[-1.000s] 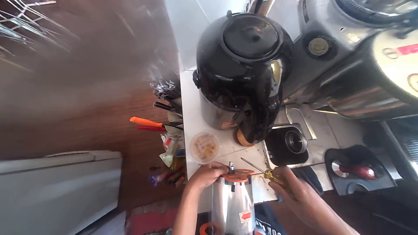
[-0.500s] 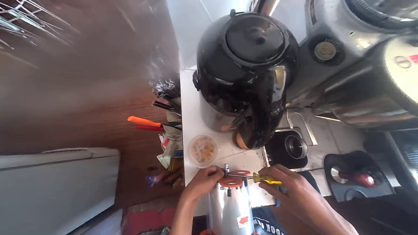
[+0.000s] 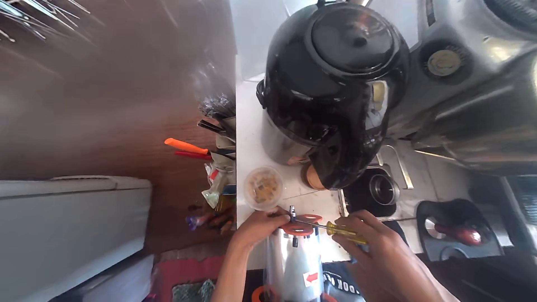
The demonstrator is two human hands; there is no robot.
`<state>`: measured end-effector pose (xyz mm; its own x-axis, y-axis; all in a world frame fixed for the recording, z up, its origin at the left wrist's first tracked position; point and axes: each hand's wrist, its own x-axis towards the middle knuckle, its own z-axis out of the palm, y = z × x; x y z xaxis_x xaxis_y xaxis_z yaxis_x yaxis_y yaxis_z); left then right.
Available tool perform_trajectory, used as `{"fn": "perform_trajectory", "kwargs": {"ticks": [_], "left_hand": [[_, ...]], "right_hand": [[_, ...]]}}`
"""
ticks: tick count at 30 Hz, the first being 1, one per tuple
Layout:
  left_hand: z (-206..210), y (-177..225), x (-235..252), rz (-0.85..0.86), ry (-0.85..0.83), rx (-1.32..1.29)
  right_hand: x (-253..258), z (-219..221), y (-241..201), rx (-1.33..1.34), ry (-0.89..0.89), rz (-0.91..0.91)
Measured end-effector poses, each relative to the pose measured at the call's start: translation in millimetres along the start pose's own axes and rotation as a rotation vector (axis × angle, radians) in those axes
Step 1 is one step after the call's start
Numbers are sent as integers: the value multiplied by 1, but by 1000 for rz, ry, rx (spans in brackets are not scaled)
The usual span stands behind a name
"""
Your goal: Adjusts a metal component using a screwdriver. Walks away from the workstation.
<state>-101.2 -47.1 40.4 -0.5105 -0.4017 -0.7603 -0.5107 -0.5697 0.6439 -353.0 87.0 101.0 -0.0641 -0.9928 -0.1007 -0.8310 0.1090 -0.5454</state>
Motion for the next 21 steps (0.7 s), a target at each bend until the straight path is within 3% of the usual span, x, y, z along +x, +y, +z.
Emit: {"fn": "perform_trajectory", "kwargs": {"ticks": [4,12,21], "left_hand": [[1,1,0,-19,9,20],[6,-1,-4,-1,70,-50],[8,-5,-1,29,83,-9]], "right_hand": [[5,4,6,59,14,57],[12,-4,12,81,-20,-57],[4,4,12,114,27,-20]]}}
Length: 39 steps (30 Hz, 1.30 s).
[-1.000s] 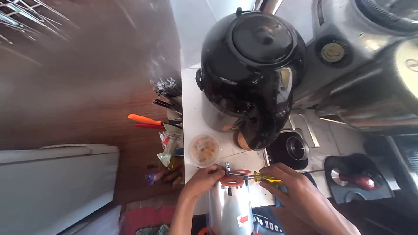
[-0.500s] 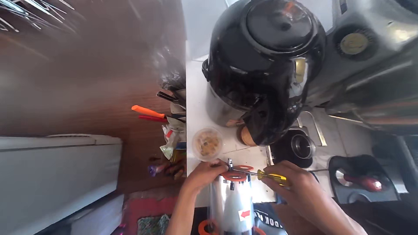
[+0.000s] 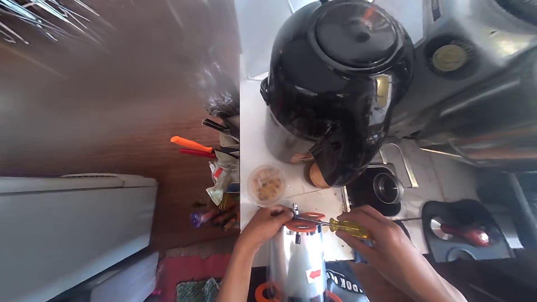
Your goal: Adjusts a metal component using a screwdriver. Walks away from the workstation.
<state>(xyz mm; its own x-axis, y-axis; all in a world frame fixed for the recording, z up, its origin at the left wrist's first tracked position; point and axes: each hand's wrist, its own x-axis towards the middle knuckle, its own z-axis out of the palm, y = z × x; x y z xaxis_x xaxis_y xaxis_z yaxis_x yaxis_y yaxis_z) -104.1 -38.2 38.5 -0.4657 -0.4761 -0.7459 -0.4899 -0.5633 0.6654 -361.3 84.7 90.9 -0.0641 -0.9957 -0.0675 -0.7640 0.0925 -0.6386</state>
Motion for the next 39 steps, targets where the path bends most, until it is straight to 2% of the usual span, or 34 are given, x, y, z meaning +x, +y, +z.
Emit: {"fn": "perform_trajectory", "kwargs": {"ticks": [8,25,31,33,36,39], "left_hand": [[-1,1,-1,-14,4,-3],[-1,4,-1,-16,12,-8],[-2,4,0,-41,-2,-33],[-2,3,1,-43,-10,-39],[-3,2,2,-32,-15,-42],[-2,2,2,-33,-18,-44]], "right_hand": [[4,-4,-4,-6,-51,98],[15,-5,2,43,-90,75],[27,-10,-6,-17,-190,147],[27,-18,-6,7,-285,155],[27,-28,4,40,-334,17],[31,-30,9,52,-293,-80]]}}
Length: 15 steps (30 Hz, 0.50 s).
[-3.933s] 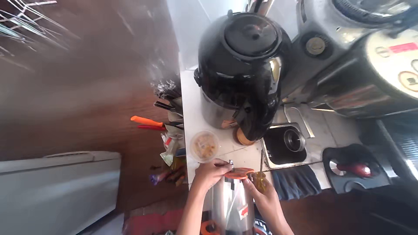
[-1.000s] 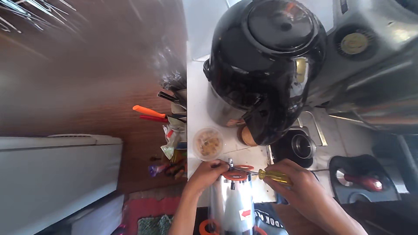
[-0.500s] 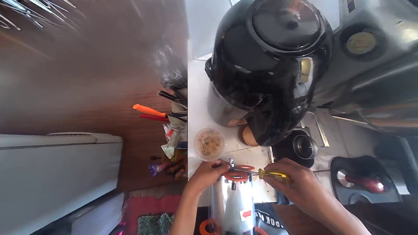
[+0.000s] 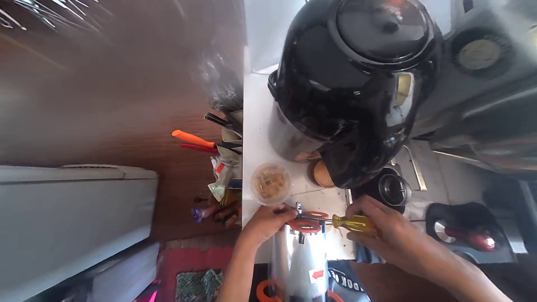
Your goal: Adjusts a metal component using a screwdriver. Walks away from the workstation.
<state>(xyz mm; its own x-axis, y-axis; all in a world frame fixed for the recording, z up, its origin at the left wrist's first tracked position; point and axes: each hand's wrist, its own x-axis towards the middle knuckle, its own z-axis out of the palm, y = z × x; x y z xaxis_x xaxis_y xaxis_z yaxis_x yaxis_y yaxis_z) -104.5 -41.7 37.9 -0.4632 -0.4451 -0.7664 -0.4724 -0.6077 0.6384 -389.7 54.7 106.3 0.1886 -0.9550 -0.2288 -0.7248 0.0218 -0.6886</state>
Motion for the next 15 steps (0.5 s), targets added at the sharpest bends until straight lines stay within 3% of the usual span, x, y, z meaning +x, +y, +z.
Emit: {"fn": "perform_trajectory", "kwargs": {"ticks": [4,8,15], "left_hand": [[1,3,-2,-10,19,-5],[1,4,-2,-13,16,-2],[0,5,-2,-25,17,-5]], "right_hand": [[0,6,0,-28,157,32],[-4,15,-1,-5,197,65],[12,11,-22,-37,136,327]]}}
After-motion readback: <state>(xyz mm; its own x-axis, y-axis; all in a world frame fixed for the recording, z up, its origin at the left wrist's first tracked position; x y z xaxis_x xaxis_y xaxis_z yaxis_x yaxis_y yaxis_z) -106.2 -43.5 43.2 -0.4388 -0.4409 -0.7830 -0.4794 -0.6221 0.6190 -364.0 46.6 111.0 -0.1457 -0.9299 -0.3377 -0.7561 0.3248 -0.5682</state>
